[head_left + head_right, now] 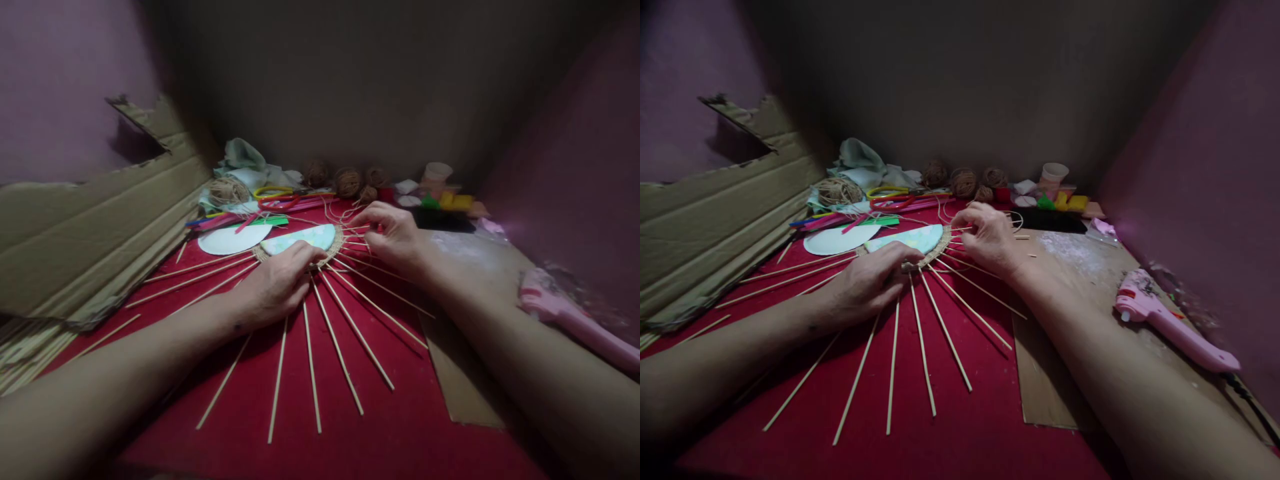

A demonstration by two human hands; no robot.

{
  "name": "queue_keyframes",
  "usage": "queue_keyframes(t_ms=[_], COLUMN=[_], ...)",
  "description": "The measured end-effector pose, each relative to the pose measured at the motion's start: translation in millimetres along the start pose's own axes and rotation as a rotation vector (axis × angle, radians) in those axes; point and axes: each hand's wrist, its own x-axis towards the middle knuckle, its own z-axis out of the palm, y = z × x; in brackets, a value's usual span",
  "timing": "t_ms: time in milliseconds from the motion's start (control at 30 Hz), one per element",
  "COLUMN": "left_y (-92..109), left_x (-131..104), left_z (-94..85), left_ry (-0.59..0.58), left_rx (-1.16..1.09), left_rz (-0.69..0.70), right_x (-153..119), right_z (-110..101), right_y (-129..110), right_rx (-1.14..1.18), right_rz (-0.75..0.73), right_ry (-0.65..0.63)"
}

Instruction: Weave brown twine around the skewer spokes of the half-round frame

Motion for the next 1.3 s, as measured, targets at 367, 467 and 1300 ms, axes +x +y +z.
queue_keyframes(t_ms=[367,467,1300], left_y=[-54,-70,-70], left_x=[2,0,-2], left_z=[-48.4,-52.6,-53.4], left_ry=[0.090,-0.019,-0.318], left_rx=[0.151,0.197,-0.101], left_rz=[-0.311,-0.372,-0.487], right_x=[-11,-11,-13], right_z=[22,23,15], right_y=[-14,-13,-30], right_rx=[-0.001,-0.030,-0.224], right_rz=[-0.017,0.031,0.122], right_ry=[-0.193,-0.214,-0.422])
